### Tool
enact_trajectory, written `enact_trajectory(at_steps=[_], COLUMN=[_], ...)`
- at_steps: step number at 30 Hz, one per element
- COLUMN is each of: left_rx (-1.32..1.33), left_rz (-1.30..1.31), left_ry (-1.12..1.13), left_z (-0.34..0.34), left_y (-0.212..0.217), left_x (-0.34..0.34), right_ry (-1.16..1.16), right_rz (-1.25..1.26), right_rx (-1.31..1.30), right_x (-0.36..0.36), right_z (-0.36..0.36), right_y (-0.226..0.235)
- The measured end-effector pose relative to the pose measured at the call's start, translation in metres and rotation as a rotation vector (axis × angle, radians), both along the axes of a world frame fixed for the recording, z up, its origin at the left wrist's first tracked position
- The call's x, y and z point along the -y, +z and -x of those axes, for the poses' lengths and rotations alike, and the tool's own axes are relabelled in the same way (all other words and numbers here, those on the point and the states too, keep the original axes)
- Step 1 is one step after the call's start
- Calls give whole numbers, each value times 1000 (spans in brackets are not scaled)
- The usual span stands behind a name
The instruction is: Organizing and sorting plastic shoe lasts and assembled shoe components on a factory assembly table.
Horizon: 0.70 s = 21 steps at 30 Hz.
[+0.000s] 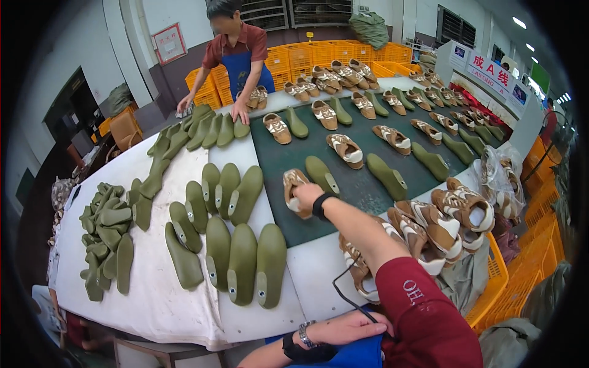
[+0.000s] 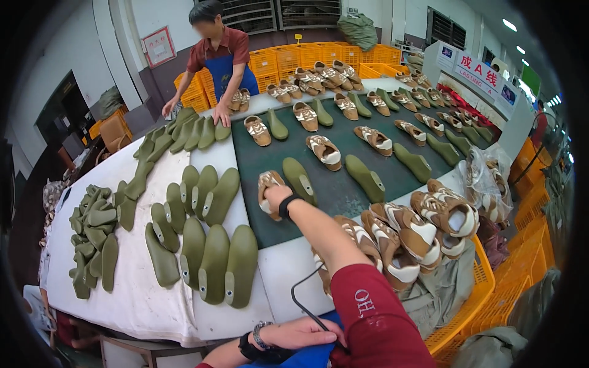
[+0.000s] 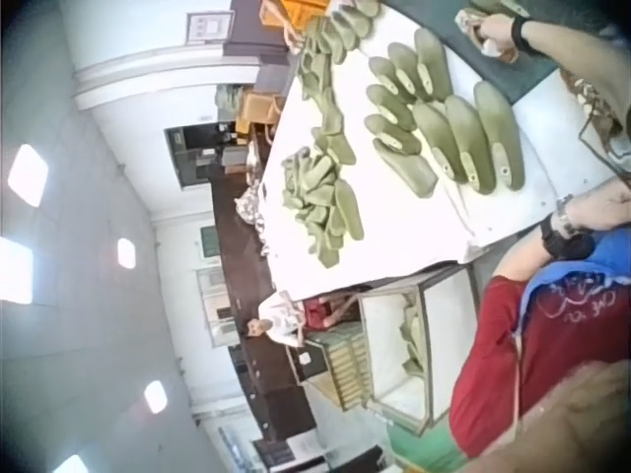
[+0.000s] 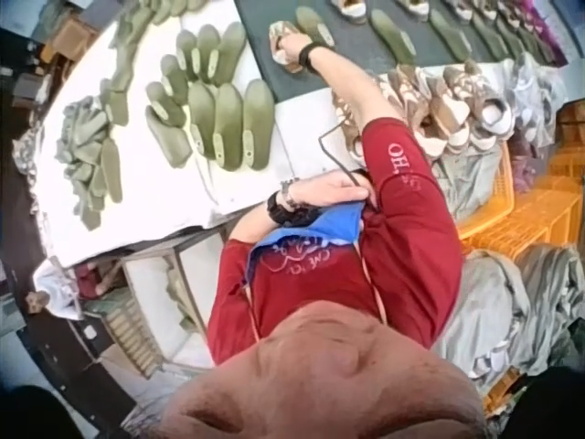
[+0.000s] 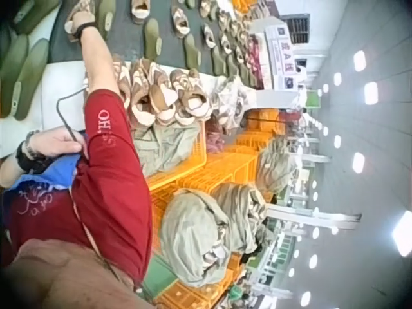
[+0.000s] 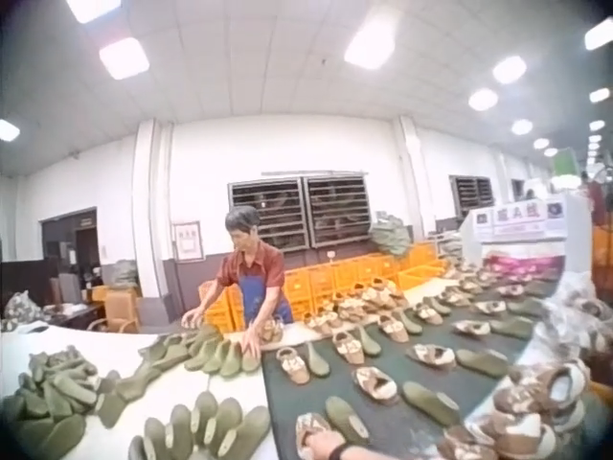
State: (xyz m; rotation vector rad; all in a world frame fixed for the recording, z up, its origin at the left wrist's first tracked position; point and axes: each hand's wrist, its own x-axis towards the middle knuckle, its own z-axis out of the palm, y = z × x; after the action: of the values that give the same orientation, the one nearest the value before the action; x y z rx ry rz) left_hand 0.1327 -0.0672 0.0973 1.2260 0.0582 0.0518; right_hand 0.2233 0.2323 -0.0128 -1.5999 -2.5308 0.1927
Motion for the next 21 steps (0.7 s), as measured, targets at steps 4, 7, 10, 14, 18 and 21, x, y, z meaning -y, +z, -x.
enact_trajectory(at_steps=[4,7,10,14,18,21], left_rx=[-72,13,47,19,-98,93], left_rz=[112,44,180,46,260,-28], left_ry=[36,101,83,108,75,157], left_z=[11,11,11,12,13,12], left_y=[-15,-32,-39,-33,-2,-7], left_x=[-14,-24,-31,-29,-20,-10], right_ry=[-91,-182,-376,-283,-86,-10], right_rz=[41,132,-6,-32,-3,64], right_rx=[-44,-21,-502,-514,-479,-670], right_x=[-17,-42,-54,-56,-31,6], right_z=[6,-2,-7,-2,21,41], right_y=[-24,-31,-36,-42,-21,28])
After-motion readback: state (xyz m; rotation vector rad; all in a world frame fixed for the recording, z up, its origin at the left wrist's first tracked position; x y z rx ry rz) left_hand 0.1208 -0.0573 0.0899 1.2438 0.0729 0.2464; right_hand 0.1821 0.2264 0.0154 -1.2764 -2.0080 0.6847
